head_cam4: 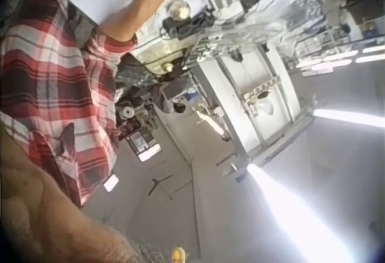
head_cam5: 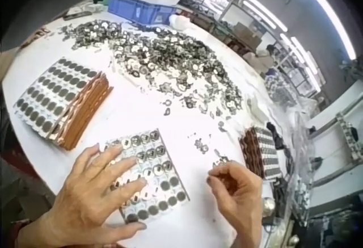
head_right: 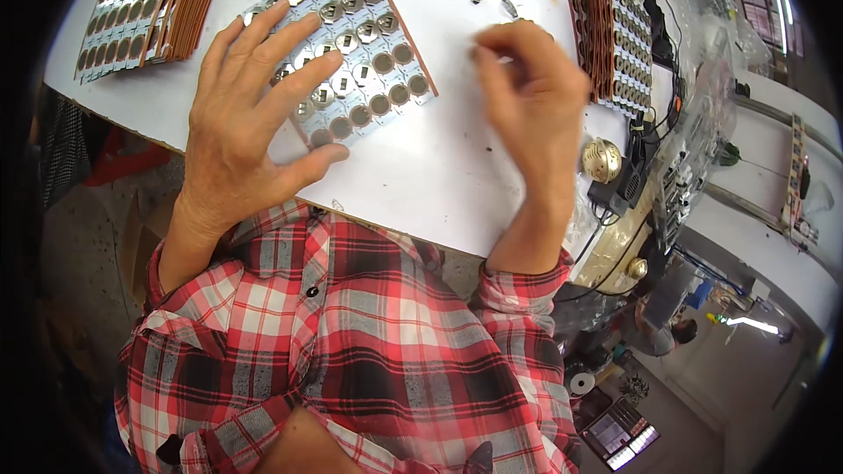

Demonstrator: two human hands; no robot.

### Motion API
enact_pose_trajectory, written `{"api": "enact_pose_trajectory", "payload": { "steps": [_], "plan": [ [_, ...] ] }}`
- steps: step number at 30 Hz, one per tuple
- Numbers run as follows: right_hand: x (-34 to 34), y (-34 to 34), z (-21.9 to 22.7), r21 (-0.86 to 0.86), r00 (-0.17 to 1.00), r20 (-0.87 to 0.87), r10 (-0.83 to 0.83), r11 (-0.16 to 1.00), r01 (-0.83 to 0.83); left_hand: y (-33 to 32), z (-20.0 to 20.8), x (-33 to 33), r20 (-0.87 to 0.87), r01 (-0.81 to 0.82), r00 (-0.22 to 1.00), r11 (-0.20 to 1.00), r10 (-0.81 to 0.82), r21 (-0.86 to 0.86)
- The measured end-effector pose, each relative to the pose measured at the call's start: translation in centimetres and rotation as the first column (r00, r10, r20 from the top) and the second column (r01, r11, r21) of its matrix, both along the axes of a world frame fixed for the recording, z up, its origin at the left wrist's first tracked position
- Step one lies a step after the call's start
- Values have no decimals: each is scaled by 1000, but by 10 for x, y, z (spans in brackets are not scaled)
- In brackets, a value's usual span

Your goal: Picking up small metal components and placing them into designated slots in an assembly tray.

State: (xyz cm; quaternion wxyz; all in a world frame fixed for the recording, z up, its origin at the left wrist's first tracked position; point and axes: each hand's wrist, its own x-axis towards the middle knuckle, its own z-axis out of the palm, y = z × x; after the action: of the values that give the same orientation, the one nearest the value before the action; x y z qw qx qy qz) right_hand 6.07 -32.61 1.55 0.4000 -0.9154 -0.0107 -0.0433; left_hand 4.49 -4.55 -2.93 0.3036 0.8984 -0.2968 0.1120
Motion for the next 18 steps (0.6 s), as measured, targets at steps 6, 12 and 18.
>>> {"api": "enact_pose_trajectory", "payload": {
  "steps": [6, 12, 18],
  "plan": [
    [-2, -23, 13, -376, 982, -146, -118, 925, 55, -2, -2, 1, 16, -6, 1000, 1000, 6, 10],
    [0, -20, 10, -7, 982, -157, -106, 994, 107, -4, -2, 2, 21, -11, 1000, 1000, 11, 10],
    [6, -8, -5, 215, 990, 6, -143, 967, 138, -2, -2, 2, 14, -15, 1000, 1000, 15, -5]
  ]
}}
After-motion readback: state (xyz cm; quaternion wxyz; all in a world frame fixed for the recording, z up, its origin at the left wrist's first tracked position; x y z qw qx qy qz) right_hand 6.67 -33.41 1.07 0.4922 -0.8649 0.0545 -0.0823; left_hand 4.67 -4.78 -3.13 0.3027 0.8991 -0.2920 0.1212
